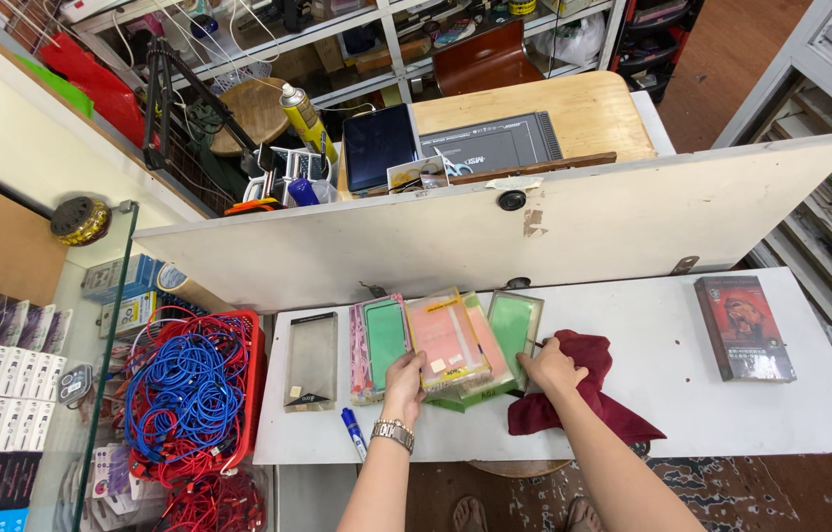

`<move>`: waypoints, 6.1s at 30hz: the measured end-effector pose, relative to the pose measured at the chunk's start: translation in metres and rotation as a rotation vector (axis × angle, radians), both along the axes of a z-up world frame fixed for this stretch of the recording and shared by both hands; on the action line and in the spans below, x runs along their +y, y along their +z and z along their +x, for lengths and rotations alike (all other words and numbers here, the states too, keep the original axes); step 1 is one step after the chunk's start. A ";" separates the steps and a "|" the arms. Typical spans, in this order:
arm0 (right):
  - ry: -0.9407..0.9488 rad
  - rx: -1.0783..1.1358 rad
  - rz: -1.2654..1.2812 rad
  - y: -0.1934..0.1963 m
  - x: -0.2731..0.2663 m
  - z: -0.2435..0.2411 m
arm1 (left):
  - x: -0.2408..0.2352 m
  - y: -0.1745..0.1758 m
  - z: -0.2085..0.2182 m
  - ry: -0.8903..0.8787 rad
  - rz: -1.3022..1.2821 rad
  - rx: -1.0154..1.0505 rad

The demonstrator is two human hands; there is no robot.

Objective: The person retrieves small packaged items from a glass display cabinet, wipes each package with a red cloth, and places them on a white counter. The person repeats this process for several items, handling them one at a time.

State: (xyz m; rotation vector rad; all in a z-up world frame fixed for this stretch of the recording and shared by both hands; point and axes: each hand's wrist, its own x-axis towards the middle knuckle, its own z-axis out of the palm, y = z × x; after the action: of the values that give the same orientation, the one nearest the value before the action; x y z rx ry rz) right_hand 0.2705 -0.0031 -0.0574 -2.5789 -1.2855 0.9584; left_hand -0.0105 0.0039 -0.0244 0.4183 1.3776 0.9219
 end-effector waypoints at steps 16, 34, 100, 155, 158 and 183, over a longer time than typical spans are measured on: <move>-0.263 0.467 0.537 0.071 -0.001 0.021 | 0.003 -0.014 -0.010 -0.034 0.045 0.042; -0.287 1.067 0.161 0.068 -0.025 0.001 | 0.002 -0.053 0.040 -0.346 0.249 0.592; -0.396 0.943 0.438 0.082 -0.072 -0.036 | -0.014 0.038 0.073 -0.586 0.348 0.220; -1.031 0.929 1.116 0.196 -0.325 0.566 | -0.191 0.148 0.784 -1.035 0.458 -0.340; -0.997 0.934 1.072 0.199 -0.291 0.588 | -0.164 0.151 0.793 -1.013 0.457 -0.294; -0.458 1.129 0.601 0.170 -0.099 0.829 | -0.054 0.116 0.961 -0.367 0.401 -0.055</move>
State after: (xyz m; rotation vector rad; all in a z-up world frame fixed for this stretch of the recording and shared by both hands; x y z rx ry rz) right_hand 1.0996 -0.1021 0.1129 -1.3418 -0.4935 1.3165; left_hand 0.9501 -0.0505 0.0920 0.9116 1.0162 0.8922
